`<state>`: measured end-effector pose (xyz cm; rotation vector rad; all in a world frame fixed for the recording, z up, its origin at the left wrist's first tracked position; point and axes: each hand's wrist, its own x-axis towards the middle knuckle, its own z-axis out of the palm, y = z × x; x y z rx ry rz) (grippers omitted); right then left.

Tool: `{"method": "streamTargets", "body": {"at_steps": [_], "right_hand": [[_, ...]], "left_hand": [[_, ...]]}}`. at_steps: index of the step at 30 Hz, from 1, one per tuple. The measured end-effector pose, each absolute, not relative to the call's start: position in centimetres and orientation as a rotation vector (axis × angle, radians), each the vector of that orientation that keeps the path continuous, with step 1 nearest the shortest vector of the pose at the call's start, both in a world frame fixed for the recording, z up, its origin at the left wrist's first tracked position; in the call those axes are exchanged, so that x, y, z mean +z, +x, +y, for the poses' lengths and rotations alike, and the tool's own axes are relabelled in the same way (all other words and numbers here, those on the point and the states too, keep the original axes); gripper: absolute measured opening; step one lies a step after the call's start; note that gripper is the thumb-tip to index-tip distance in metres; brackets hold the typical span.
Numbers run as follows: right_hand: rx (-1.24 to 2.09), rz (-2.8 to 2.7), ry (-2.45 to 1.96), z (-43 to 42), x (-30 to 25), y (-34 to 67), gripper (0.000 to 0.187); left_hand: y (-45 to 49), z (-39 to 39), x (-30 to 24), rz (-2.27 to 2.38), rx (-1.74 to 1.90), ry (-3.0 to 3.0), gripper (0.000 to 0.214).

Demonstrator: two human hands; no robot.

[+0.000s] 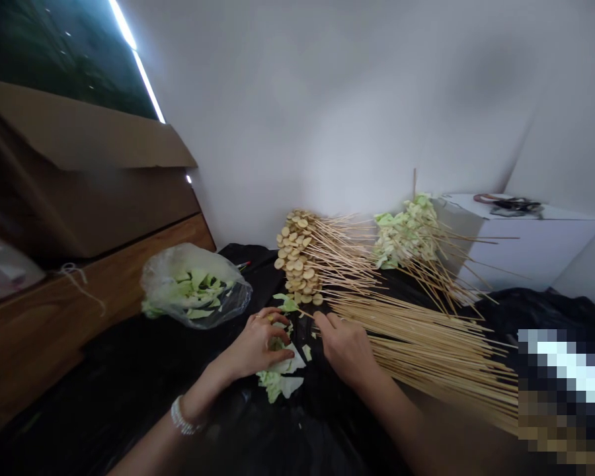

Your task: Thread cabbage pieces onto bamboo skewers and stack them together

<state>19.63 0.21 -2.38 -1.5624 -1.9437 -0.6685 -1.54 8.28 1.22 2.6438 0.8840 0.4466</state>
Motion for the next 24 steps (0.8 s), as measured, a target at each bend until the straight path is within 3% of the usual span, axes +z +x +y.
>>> {"method": "streamTargets", "body": {"at_steps": [4, 10, 20, 24], "right_hand": [[-0.671, -1.923, -1.538, 0.0, -1.9, 19.5, 0.027], [-0.675, -1.864, -1.538, -0.1, -1.8, 19.4, 0.031], [-0.68, -1.864, -1.479, -0.5, -1.6, 18.5, 0.032], [-0.662, -1.917, -1.462, -0.8, -1.6, 18.0, 0.032]], "left_hand": [[-1.5, 8.7, 0.8, 0.793, 0.463, 2.535, 0.018], [-1.2, 9.3, 1.1, 0.744, 0.794, 2.118, 0.014], [-1.0, 10.0, 1.0, 0.824, 1.112, 1.226, 0.047], [-0.8, 9.7, 1.2, 0.793, 1.068, 1.05, 0.038]]}}
